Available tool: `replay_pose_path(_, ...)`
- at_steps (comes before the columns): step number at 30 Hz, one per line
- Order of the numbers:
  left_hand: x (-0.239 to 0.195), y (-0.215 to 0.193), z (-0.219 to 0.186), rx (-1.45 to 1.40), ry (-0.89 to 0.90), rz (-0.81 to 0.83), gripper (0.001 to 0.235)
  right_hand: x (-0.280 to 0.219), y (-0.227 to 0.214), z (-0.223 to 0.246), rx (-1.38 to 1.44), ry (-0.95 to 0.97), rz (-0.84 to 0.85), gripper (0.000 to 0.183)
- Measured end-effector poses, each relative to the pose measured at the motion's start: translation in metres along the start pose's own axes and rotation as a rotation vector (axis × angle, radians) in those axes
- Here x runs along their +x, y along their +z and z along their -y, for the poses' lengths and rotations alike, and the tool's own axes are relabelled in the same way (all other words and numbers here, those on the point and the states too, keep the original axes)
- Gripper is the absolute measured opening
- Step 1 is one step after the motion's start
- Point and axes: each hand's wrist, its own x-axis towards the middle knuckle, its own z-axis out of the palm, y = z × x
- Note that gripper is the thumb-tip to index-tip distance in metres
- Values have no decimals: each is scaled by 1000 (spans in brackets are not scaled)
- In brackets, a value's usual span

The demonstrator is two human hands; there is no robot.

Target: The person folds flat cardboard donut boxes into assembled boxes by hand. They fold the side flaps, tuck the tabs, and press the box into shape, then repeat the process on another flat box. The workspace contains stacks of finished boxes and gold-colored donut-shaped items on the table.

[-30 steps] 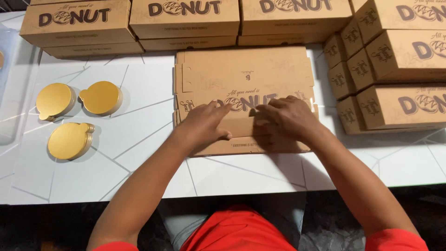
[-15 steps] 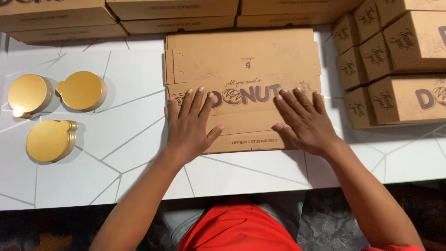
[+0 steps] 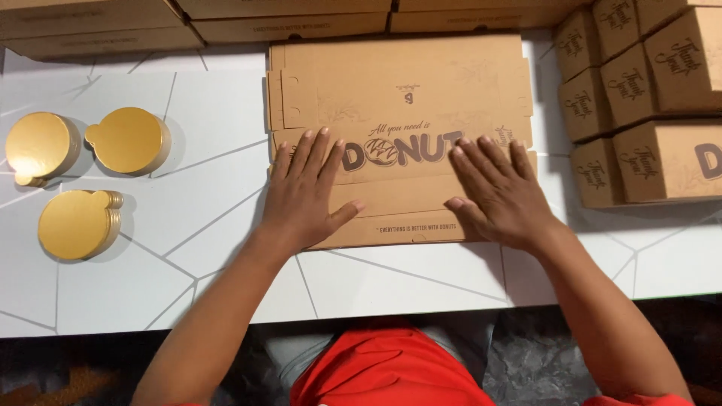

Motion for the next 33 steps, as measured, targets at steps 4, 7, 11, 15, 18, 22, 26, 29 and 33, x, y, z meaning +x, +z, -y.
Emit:
replay_pose_path(4, 9, -10, -18, 28, -9, 21, 104, 8, -5, 10, 30, 18, -6, 82)
replay_pose_path(7, 33, -18, -40, 80, 127, 74, 116, 34, -18, 33, 21, -49, -18, 89)
replay_pose_path(11, 45, -20, -35, 37, 204, 83, 125, 53, -29, 26, 16, -207, -40, 108)
replay_pose_path(15, 24, -22, 3, 31, 159, 90, 129, 39, -32, -13, -21, -226, -16, 117)
replay_pose_path(18, 28, -25, -1, 62, 162, 117, 131, 40, -34, -13, 5, -226, -8, 124)
replay_pose_path(22, 52, -31, -35, 26, 261, 127, 132, 71, -34, 17, -57, -285, -61, 128)
replay_pose_path(26, 52, -22, -27, -17, 282, 78, 136, 72, -34, 9, -10, -360, -72, 126)
replay_pose_path(29, 44, -20, -15, 1, 256, 69, 134, 65, -34, -10, 22, -344, -54, 124)
replay_pose_path(33, 53, -26, -32, 44, 239, 55, 135, 75, -36, 5, 52, -366, -84, 122)
